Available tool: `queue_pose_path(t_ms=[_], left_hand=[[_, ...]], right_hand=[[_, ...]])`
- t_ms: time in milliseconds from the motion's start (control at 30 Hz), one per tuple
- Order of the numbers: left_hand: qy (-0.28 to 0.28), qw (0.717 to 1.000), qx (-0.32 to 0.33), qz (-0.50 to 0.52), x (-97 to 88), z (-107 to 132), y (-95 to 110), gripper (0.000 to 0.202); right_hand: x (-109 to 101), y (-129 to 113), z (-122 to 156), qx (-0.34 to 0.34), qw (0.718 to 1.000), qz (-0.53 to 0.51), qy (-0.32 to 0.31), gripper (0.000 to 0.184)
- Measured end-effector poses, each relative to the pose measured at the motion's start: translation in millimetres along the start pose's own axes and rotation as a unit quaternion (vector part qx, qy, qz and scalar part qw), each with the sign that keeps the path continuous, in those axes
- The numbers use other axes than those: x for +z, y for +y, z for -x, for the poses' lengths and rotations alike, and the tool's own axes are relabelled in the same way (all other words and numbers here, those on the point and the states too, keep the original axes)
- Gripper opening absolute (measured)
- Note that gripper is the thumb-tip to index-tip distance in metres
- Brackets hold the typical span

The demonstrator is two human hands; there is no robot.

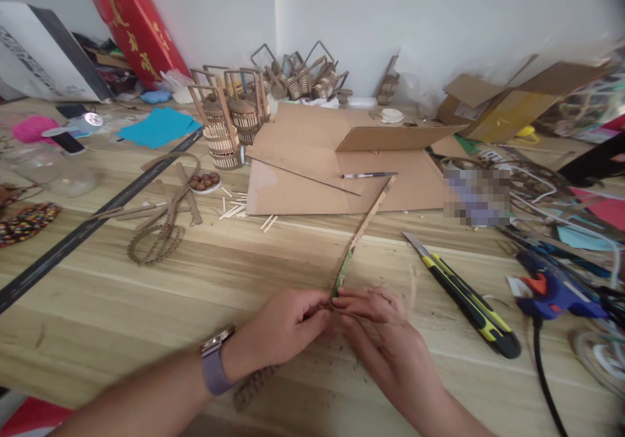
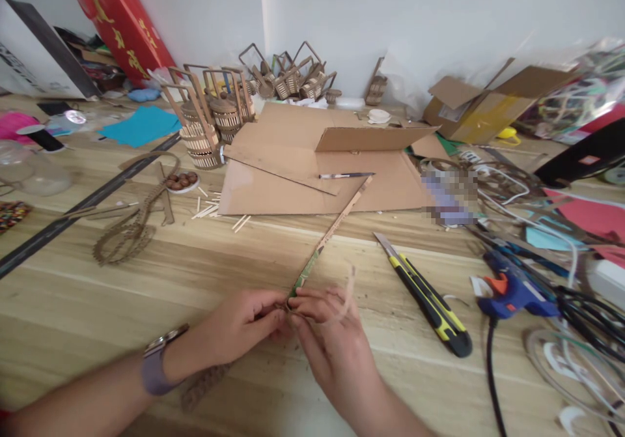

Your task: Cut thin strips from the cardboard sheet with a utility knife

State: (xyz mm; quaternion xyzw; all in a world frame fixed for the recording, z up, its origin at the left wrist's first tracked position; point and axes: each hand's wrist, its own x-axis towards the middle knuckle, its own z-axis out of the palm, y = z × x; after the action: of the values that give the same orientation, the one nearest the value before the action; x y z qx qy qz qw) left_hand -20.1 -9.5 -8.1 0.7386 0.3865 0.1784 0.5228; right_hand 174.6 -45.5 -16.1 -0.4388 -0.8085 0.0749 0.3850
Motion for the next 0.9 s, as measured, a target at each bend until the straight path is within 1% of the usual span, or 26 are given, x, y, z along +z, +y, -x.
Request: queue_pose_path(t_ms=[100, 333, 433, 567, 700, 800, 900], left_hand=[[-0.003, 1.000, -0.003, -0.003, 0.0, 0.4, -1.6, 0.029], [-0.004, 1.000, -0.002, -0.010, 0.0, 1.0, -0.7, 0.030], [-0.002, 1.000, -0.003, -0.012, -0.4, 1.5, -0.1, 0.030], [-0.008, 1.000, -0.009, 0.003, -1.0, 2.2, 0.1, 0.030], [-0.009, 1.000, -0.016, 0.018, -1.1, 1.9, 0.3, 0.030], [-0.010, 0.999, -0.006, 0.037, -0.4, 1.2, -0.7, 0.030], [-0.003, 1.000, 0.000, 0.025, 0.5, 0.6, -2.1, 0.032]], right_hand=[[-0.6, -0.7, 0.1, 0.014, 1.000, -0.002, 0.006, 0.012], [-0.6, -0.6, 0.8, 0.020, 1.000, 0.005, -0.006, 0.011], [-1.7, 0.5, 2.0, 0.022, 1.000, 0.004, -0.001, 0.011], [-2.2, 1.8, 3.3, 0.044, 0.999, -0.024, 0.015, 0.010], [-1.0, 2.1, 2.8, 0.069, 0.995, -0.073, 0.016, 0.009], [-0.3, 0.7, 1.5, 0.062, 0.994, -0.085, 0.012, 0.010], [-0.6, -1.6, 0.1, 0.040, 0.996, -0.077, 0.002, 0.012]])
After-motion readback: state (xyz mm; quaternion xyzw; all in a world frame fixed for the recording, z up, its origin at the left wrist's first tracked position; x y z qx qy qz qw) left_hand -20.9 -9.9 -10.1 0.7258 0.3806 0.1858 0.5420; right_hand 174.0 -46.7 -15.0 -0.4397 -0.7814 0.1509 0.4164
